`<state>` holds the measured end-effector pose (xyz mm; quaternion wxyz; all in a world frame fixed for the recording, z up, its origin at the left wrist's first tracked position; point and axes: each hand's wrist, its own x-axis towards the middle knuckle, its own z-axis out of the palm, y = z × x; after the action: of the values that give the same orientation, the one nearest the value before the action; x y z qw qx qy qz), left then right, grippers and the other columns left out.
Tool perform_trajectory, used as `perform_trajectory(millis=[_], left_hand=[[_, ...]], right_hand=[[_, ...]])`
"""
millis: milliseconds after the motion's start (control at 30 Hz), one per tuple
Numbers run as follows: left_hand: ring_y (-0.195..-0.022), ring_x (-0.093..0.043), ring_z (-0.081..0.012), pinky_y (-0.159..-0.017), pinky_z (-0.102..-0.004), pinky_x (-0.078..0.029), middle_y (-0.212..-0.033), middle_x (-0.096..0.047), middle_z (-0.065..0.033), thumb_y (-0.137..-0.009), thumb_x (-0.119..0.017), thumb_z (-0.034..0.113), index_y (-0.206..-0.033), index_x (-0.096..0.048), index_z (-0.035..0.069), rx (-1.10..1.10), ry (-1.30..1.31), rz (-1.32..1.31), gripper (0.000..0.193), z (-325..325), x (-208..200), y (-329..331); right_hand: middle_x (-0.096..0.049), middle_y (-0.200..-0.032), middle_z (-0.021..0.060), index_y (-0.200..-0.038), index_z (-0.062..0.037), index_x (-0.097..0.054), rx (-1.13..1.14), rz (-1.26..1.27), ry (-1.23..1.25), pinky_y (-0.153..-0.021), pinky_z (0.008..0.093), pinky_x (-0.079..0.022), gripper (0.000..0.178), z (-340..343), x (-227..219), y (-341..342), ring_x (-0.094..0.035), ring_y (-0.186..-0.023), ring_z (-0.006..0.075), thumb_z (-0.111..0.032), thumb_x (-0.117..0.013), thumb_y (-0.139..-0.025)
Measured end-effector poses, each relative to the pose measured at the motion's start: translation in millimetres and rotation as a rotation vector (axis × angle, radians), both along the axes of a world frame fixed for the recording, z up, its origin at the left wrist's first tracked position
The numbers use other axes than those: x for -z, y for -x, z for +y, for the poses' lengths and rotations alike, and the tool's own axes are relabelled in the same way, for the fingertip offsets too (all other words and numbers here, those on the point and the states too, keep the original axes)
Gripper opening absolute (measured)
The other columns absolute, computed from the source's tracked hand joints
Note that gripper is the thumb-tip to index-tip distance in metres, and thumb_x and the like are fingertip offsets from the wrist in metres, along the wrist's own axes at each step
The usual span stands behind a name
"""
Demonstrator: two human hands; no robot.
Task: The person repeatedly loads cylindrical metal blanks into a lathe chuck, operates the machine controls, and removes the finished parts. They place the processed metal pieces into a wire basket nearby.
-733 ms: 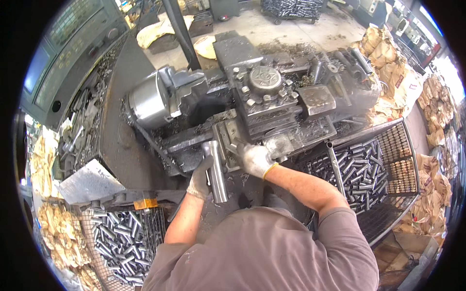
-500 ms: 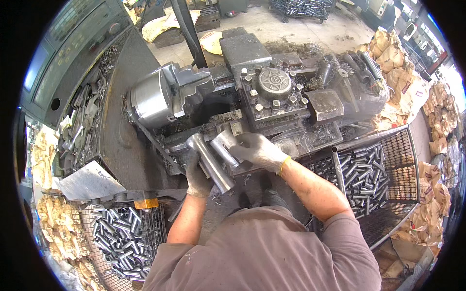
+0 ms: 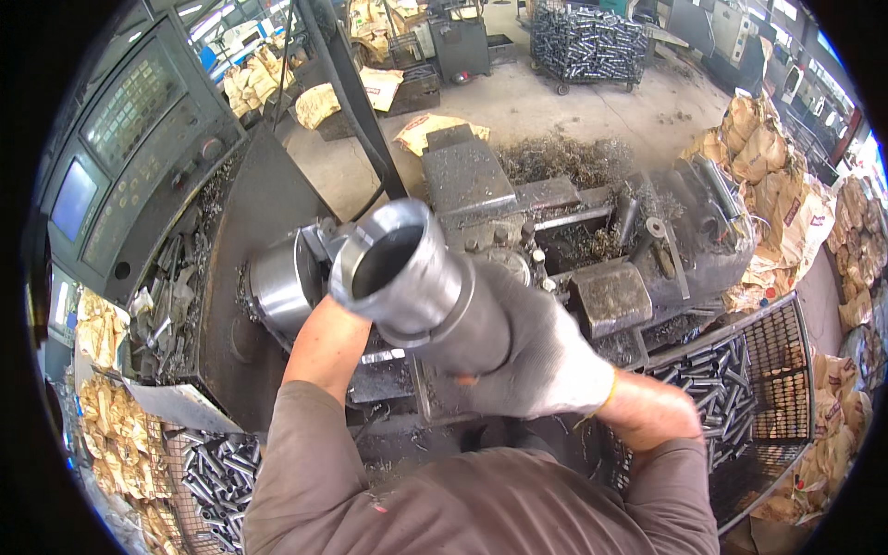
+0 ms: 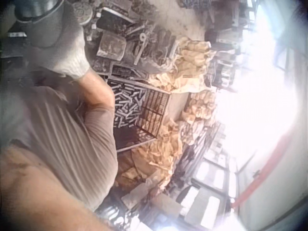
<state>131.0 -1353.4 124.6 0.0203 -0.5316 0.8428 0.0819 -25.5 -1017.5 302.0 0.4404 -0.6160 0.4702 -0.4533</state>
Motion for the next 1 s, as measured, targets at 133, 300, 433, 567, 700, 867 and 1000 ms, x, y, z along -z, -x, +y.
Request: perform_trajectory(millis=[133,300,433,567,700,867,1000], left_hand=[[-0.119,-0.072,-0.0414,-0.101,-0.0472,-0.059,-0.131,-0.072,-0.0241,-0.101,-0.064,0.052,-0.133,-0.071,0.007,-0.234,0.171,0.395,0.056,4.7,-111.9,-7.9],[-0.117,-0.071,-0.0426,-0.100,-0.0463,-0.057,-0.133,-0.071,-0.0244,-0.096,-0.073,0.041,-0.138,-0.068,0.005,-0.265,0.463,0.395,0.055,40.0,-116.7,-105.0],[-0.092,-0.075,-0.0266,-0.085,-0.0389,-0.058,-0.108,-0.078,-0.0174,-0.096,-0.075,0.016,-0.122,-0.075,0.002,-0.128,0.538,0.763,0.029,193.8,-71.2,-156.4],[-0.094,-0.074,-0.0155,-0.082,-0.0332,-0.058,-0.100,-0.080,-0.0135,-0.096,-0.077,0.012,-0.111,-0.079,-0.002,-0.678,0.026,0.958,0.021,335.7,34.6,-228.8],[-0.087,-0.066,-0.0243,-0.081,-0.0368,-0.055,-0.100,-0.069,-0.0069,-0.104,-0.063,0.051,-0.115,-0.065,0.011,-1.495,0.089,1.887,0.041,425.7,145.8,-309.0],[-0.070,-0.053,-0.0160,-0.067,-0.0349,-0.046,-0.082,-0.058,0.0018,-0.108,-0.051,0.059,-0.095,-0.060,0.021,-1.518,0.259,2.131,0.041,444.0,147.3,-385.8],[-0.059,-0.046,-0.0127,-0.059,-0.0308,-0.040,-0.071,-0.053,0.0046,-0.109,-0.050,0.058,-0.087,-0.057,0.022,-1.348,-0.139,2.246,0.043,448.5,114.3,-395.8]], right_hand=[[-0.074,-0.123,0.0204,-0.147,0.0013,-0.055,0.094,0.440,0.146,-0.093,0.0390,-0.063,0.080,-74.1,-29.3,32.9,-0.076,-0.106,0.0240,-0.016,-0.087,-0.075],[-0.081,-0.104,0.0136,-0.125,-0.0108,-0.073,-0.092,1.540,0.260,-0.082,0.0409,-0.065,0.056,-218.1,21.3,21.7,-0.079,-0.092,0.0310,-0.023,-0.088,-0.072],[-0.080,-0.103,0.0167,-0.119,-0.0067,-0.075,-0.452,1.589,0.142,-0.078,0.0408,-0.065,0.054,-264.2,71.3,-6.9,-0.079,-0.090,0.0313,-0.027,-0.087,-0.071],[-0.079,-0.106,0.0248,-0.130,-0.0008,-0.068,-0.576,1.168,0.026,-0.084,0.0462,-0.062,0.077,-288.8,125.6,-21.7,-0.078,-0.098,0.0369,-0.037,-0.089,-0.066],[-0.078,-0.107,0.0257,-0.133,0.0009,-0.066,-0.575,1.074,0.067,-0.085,0.0451,-0.061,0.078,-288.0,129.6,-48.5,-0.077,-0.098,0.0372,-0.039,-0.087,-0.070],[-0.079,-0.084,0.0187,-0.085,-0.0033,-0.082,-0.623,1.472,-0.157,-0.069,0.0451,-0.062,0.044,-300.2,118.5,-32.2,-0.079,-0.078,0.0321,-0.044,-0.087,-0.071],[-0.078,-0.080,0.0185,-0.105,0.0033,-0.074,-0.532,0.976,-0.153,-0.069,0.0424,-0.060,0.054,-280.1,105.3,-66.2,-0.077,-0.075,0.0281,-0.038,-0.085,-0.072]])
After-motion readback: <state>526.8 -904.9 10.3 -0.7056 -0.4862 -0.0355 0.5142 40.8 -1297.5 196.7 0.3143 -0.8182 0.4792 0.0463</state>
